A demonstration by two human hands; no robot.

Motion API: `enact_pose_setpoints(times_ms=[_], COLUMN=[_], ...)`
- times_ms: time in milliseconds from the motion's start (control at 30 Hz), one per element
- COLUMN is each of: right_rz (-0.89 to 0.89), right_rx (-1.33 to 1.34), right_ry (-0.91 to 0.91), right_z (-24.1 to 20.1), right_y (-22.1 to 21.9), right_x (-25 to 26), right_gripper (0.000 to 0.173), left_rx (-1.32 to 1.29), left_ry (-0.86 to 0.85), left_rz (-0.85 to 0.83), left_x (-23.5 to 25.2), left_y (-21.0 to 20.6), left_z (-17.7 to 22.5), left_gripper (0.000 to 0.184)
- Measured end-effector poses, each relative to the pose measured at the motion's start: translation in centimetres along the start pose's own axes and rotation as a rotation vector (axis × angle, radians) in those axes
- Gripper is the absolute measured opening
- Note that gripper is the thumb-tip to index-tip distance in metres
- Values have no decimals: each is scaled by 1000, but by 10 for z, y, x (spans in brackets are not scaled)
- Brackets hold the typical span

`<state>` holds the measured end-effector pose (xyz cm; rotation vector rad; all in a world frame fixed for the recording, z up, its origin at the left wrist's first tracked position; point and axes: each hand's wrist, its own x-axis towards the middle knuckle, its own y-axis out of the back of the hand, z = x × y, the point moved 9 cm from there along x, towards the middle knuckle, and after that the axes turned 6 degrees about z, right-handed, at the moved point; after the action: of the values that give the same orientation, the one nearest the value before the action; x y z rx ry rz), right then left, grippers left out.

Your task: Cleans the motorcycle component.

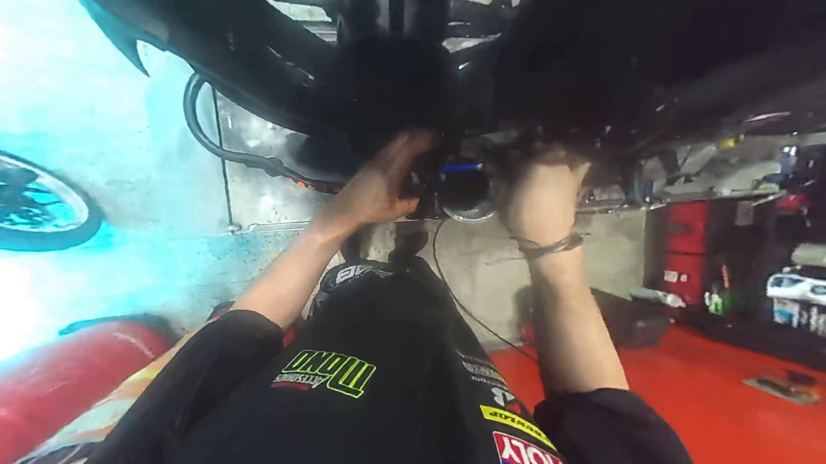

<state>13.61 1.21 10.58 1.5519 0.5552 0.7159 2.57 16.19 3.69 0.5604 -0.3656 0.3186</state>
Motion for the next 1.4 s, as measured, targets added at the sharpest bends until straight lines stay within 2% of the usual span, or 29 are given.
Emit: enact_pose_setpoints(times_ms=[67,200,267,367,467,533,600,700,733,833,933,1000,1067,1167,1300,1400], right_rz=[-16,-24,-117,-190,-314,-359,-319,-354,-328,-80,-48,1,7,-64,-81,-58], right_rx=[-1,26,9,29,19,-11,-17,15,21,13,-2,-3,-5,-14,38,87], right_ry=[33,5,2,-28,-89,-125,-128,-106,-97,-60,-38,-89,-172,-140,-189,-175], right_z=[-16,-1,-9,5,-16,-12,3,-23,-25,-7,-29,-18,3,-13,14,-3], right_y=[-3,-17,-15,-14,-13,-12,-13,-17,-16,-7,-13,-10,-6,-11,-7,-14], right_x=[0,6,5,5,13,14,17,18,19,13,0,-7,-10,-18,-19,-26], right_gripper=[34,40,40,48,42,47,55,41,40,46,37,40,45,37,45,39], left_rx=[-54,-78,-59,18,55,68,71,52,51,42,-13,-34,-37,-68,-96,-108], left_ry=[-61,-72,-77,-125,-146,-138,-146,-142,-141,-119,-147,-129,-102,-82,-47,22], left_rz=[-3,-2,-27,-68,-87,-110,-97,-88,-100,-109,-95,-113,-95,-95,-70,-101], left_x=[4,4,6,1,11,8,8,8,11,7,9,7,8,9,7,3], left_y=[-1,3,2,3,7,6,8,6,6,9,4,3,7,0,4,-6], left_z=[2,1,-3,-2,-1,-2,-3,-1,-1,-4,-2,-5,-7,-5,-2,3], left_gripper=[87,86,87,85,81,81,80,79,79,80,80,84,87,88,90,95])
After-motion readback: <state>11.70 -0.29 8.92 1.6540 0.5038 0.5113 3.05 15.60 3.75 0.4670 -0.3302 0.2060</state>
